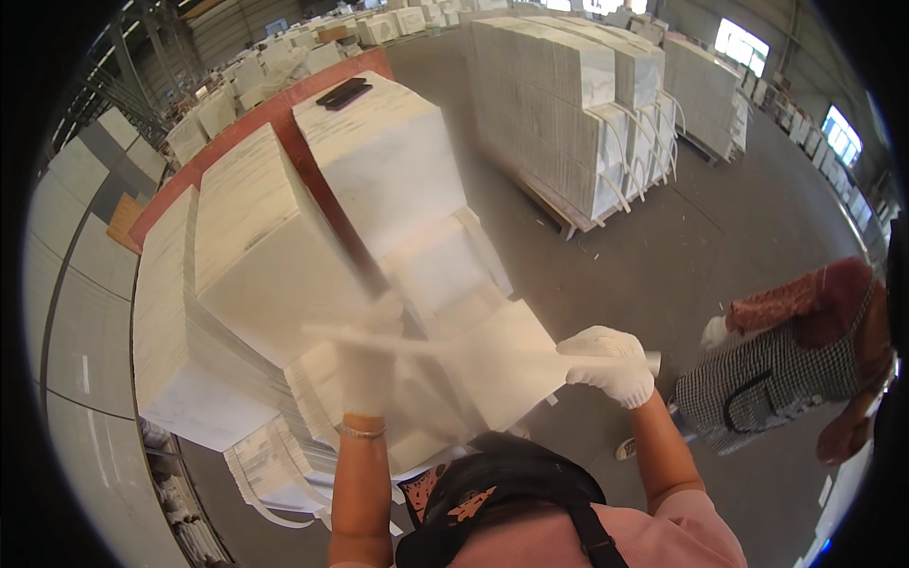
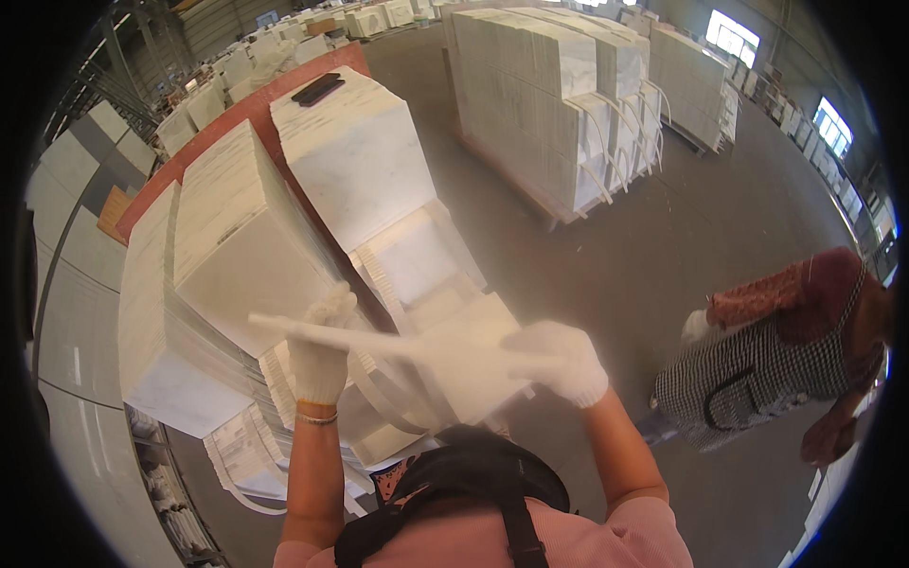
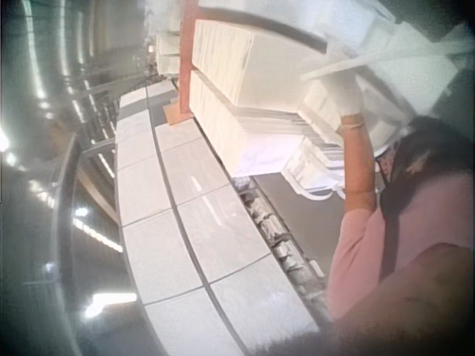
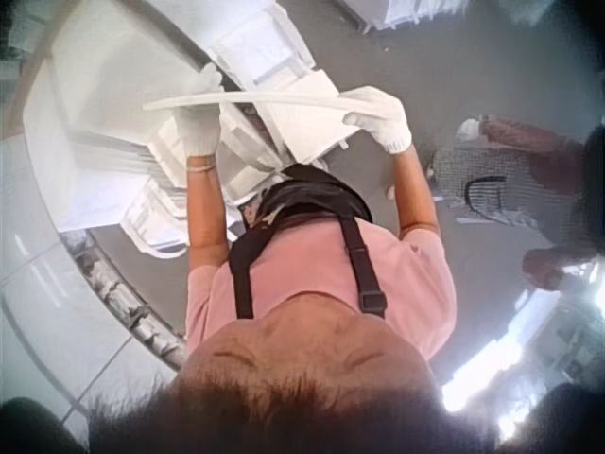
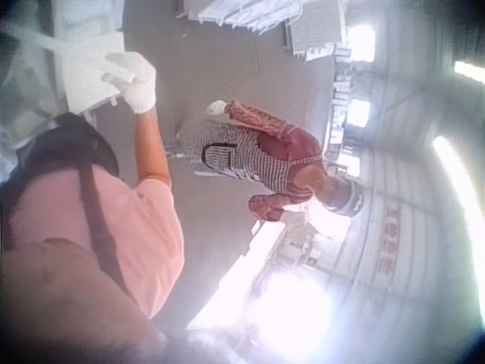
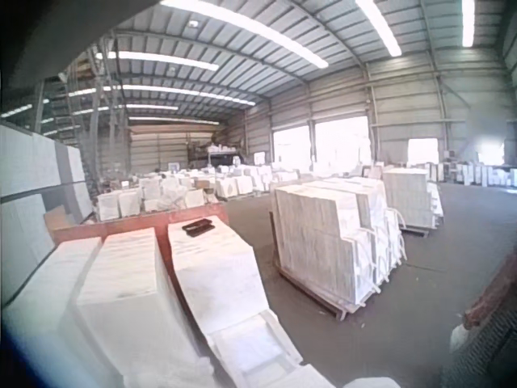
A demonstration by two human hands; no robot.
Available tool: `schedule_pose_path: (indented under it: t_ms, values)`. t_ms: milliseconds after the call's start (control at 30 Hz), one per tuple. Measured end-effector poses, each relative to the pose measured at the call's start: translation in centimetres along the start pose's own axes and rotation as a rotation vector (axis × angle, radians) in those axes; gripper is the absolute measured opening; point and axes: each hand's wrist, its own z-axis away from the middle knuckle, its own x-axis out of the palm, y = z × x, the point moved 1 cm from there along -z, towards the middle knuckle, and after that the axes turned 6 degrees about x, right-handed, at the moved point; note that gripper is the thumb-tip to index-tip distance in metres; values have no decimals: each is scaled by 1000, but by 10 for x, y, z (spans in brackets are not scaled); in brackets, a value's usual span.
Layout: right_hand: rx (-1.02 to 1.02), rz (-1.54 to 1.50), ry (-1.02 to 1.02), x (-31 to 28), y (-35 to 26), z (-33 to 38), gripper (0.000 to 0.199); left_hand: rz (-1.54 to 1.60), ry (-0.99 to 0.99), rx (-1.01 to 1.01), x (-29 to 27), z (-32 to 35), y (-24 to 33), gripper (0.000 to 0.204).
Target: The person picks up square tiles from a stack and places them on the floor in a grid pattern. They handle the tiles with gloved hands, aligning each tile next to others already laid. Another person is also laying tiles nearby.
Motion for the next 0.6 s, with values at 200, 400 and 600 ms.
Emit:
schedule_pose_path:
  t_ms: [200,400,600]
  values:
    - [-644,547,206,-3,-28,-45,31,1014,212,-115,34,-6,60,68]
    - [-260,444,636,10,16,-59,63,1093,25,-156,19,-5,60,69]
    - [-206,246,807,-9,36,-54,54,1388,-268,-205,38,-14,37,70]
